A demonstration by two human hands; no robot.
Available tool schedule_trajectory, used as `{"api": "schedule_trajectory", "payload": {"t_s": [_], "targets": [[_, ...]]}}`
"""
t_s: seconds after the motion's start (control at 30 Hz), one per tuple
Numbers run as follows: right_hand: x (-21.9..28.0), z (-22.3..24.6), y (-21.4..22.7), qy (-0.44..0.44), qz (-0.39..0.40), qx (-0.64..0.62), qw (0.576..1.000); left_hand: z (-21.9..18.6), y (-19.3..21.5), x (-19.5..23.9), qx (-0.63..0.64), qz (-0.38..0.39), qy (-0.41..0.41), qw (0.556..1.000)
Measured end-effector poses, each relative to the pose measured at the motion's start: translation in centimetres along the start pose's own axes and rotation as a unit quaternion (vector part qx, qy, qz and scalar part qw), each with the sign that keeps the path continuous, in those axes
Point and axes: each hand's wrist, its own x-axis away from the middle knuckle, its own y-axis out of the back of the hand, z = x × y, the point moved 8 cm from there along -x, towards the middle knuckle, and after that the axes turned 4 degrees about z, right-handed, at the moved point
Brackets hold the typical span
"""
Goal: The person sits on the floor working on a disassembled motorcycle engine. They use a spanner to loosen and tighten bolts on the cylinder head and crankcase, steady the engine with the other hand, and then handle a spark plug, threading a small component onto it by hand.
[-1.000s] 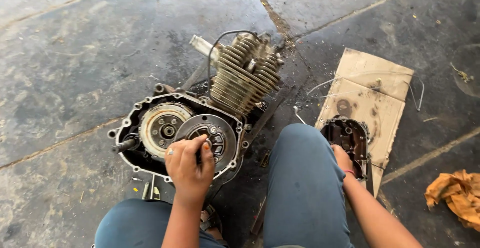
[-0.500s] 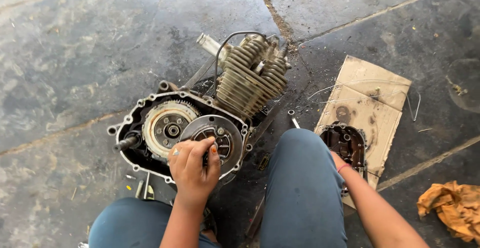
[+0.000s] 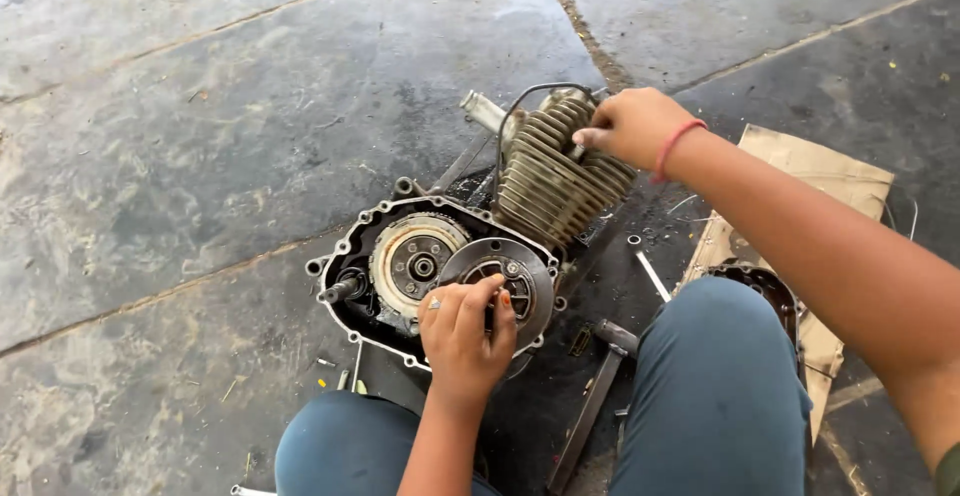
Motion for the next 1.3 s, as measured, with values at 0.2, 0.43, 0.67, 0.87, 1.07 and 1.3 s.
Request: {"api": "schedule_trajectory", "payload": {"t_s": [0.2, 0.43, 0.67, 0.87, 1.07, 1.3], "targets": [[0.9, 2.0, 1.3, -0.203, 0.167, -0.091, 0.961, 0.2, 0.7, -0.2, 0.005, -0.010, -0.007, 1.000], [-3.1, -1.8, -2.4, -0.070, 0.079, -0.032, 0.994, 0.3, 1.1, -0.3, 0.011, -0.007, -0.015, 1.000], [-2.9, -1.0, -2.2, -0.059, 0.102, 0.019, 0.993, 0.8, 1.1, -0.3, 0.035, 0.000, -0.019, 0.999], [-3.7, -2.2, -3.4, -0.065, 0.128, 0.049, 0.988, 0.6, 0.9, -0.3, 0.044, -0.001, -0.023, 0.999], [-3.2, -2.1, -3.5, -0.061, 0.092, 0.033, 0.993, 0.4, 1.0, 0.0, 0.030, 0.007, -0.021, 0.999], [-2.8, -2.5, -3.5, -0.054, 0.077, 0.016, 0.995, 0.3, 1.0, 0.0, 0.018, 0.009, -0.009, 1.000]]}}
